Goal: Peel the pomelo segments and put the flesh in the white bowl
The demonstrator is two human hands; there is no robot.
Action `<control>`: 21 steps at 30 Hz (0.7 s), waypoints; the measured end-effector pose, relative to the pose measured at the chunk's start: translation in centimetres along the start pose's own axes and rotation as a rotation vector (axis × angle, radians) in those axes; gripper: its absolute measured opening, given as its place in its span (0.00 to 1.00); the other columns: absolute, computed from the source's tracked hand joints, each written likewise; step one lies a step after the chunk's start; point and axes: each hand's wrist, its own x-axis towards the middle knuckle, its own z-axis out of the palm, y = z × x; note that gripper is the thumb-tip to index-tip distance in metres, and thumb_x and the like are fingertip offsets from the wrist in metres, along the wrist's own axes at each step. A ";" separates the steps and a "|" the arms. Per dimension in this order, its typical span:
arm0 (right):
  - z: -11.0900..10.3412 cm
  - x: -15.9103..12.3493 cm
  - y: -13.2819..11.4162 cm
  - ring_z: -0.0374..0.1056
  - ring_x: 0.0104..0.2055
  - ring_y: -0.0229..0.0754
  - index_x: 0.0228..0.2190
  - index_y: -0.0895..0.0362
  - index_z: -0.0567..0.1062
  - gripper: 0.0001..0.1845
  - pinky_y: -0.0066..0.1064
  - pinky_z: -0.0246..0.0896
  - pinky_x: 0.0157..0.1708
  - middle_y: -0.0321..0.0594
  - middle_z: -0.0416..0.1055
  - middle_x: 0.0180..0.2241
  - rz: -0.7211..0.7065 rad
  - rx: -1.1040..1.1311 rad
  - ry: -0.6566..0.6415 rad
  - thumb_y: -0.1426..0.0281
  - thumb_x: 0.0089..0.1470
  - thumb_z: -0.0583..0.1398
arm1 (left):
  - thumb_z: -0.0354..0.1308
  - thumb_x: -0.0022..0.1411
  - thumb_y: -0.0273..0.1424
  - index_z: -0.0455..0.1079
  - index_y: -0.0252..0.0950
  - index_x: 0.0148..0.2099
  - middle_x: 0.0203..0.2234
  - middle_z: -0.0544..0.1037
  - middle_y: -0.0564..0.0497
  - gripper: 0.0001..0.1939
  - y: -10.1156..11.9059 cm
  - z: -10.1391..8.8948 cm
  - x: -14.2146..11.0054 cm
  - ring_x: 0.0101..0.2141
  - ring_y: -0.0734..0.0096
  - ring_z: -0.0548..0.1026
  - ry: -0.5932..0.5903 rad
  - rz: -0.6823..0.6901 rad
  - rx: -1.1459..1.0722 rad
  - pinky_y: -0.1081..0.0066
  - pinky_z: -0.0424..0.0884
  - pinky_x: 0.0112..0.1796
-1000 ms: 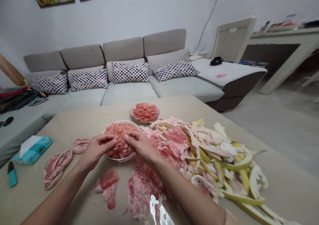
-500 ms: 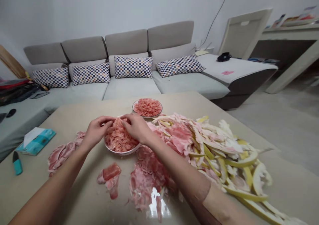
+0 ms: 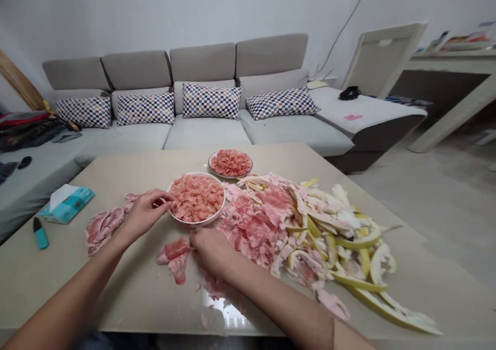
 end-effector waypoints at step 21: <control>-6.7 3.0 1.7 0.71 0.39 0.44 0.38 0.59 0.77 0.13 0.30 0.59 0.35 0.46 0.76 0.39 0.062 0.014 0.335 0.79 0.53 0.55 | 0.64 0.49 0.40 0.75 0.37 0.45 0.34 0.77 0.47 0.21 -3.8 3.1 -6.5 0.34 0.59 0.73 -0.415 -0.247 0.221 0.69 0.64 0.35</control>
